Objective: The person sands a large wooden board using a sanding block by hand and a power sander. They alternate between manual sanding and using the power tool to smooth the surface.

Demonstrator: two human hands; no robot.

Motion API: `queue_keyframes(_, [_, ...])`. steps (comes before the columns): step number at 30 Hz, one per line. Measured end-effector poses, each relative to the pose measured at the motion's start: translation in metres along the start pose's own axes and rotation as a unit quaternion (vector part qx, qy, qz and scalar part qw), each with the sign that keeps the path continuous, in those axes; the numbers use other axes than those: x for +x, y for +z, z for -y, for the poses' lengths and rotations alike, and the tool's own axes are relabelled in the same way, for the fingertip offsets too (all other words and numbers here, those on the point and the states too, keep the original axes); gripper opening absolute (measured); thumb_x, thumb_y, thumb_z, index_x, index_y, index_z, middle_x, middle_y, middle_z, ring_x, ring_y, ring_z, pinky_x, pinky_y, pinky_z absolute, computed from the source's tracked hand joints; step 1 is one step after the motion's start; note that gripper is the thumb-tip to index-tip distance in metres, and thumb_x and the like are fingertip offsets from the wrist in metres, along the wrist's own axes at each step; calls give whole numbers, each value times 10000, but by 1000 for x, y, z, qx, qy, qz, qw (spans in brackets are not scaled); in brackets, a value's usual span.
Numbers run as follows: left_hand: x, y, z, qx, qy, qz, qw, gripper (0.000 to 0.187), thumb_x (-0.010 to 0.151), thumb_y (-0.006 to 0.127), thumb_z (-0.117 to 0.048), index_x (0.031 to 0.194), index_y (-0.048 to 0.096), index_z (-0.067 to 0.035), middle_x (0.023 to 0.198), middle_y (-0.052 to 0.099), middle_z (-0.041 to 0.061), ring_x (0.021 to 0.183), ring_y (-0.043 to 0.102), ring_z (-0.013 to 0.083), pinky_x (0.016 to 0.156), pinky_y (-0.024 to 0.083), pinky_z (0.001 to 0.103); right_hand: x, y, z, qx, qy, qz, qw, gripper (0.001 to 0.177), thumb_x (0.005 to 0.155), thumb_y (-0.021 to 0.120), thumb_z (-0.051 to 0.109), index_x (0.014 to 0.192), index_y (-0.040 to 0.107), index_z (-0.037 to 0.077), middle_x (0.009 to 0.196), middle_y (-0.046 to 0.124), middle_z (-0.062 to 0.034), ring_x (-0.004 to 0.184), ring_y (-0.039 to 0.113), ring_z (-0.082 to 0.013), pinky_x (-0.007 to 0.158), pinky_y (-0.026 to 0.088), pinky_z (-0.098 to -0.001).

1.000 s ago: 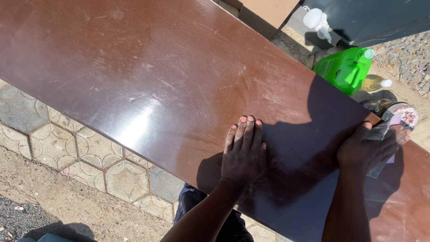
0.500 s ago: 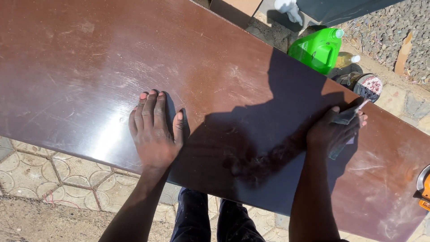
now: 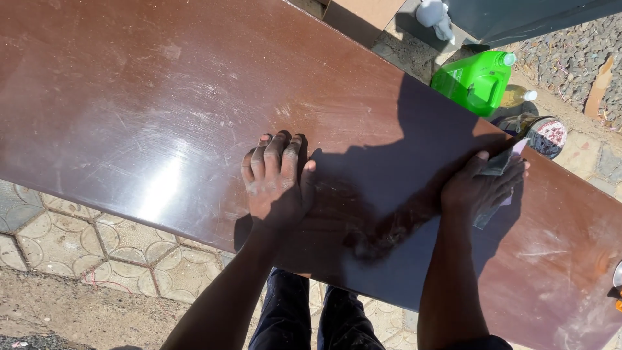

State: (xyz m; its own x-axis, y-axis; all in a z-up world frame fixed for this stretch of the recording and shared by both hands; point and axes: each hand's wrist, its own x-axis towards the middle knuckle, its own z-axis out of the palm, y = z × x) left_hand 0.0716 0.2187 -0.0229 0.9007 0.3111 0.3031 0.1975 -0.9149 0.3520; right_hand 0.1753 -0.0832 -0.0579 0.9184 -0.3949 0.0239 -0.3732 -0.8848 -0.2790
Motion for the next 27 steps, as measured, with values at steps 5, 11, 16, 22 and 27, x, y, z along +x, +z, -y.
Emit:
queue_keyframes(5, [1,-3,4,-69,-17,25,997,638,1099,249,-512,1381,608,-66,1339,625,108,1210,588,335,1064,424,501,-62,29,232,-147,-268,128,944,827,1005,-39,587,1682,33,117,1755,-34,-71,1627,-67,-237,1328,-79,-433])
queue_keyframes(11, [1,-1,3,-40,-23,27,999,575,1089,386,-502,1402,603,-71,1350,629,140,1239,584,373,1034,434,535,0,29,94,89,-525,-201,822,610,1120,320,396,1341,704,-22,1406,652,-159,1400,527,-294,1239,275,-425])
queue_keyframes(16, [-2,2,2,-8,-8,37,999,721,1030,388,-647,1426,583,-78,1354,623,164,1213,596,415,1057,424,591,44,5,-30,-55,6,-35,998,786,1082,235,628,1632,205,68,1696,213,-207,1569,188,-408,1241,173,-567])
queue_keyframes(22, [9,-14,-2,-68,3,16,998,720,1086,320,-562,1342,594,53,1302,625,242,1224,570,425,1054,403,558,-84,40,229,-142,-445,12,884,817,1023,-39,564,1619,284,107,1680,296,-53,1563,256,-242,1285,121,-447])
queue_keyframes(27, [7,-9,-3,-58,12,14,998,626,1110,398,-496,1342,625,38,1280,606,231,1209,573,426,1042,409,559,-28,-1,88,-77,-412,22,908,576,1141,229,438,1640,304,159,1697,307,-29,1588,256,-221,1305,169,-438])
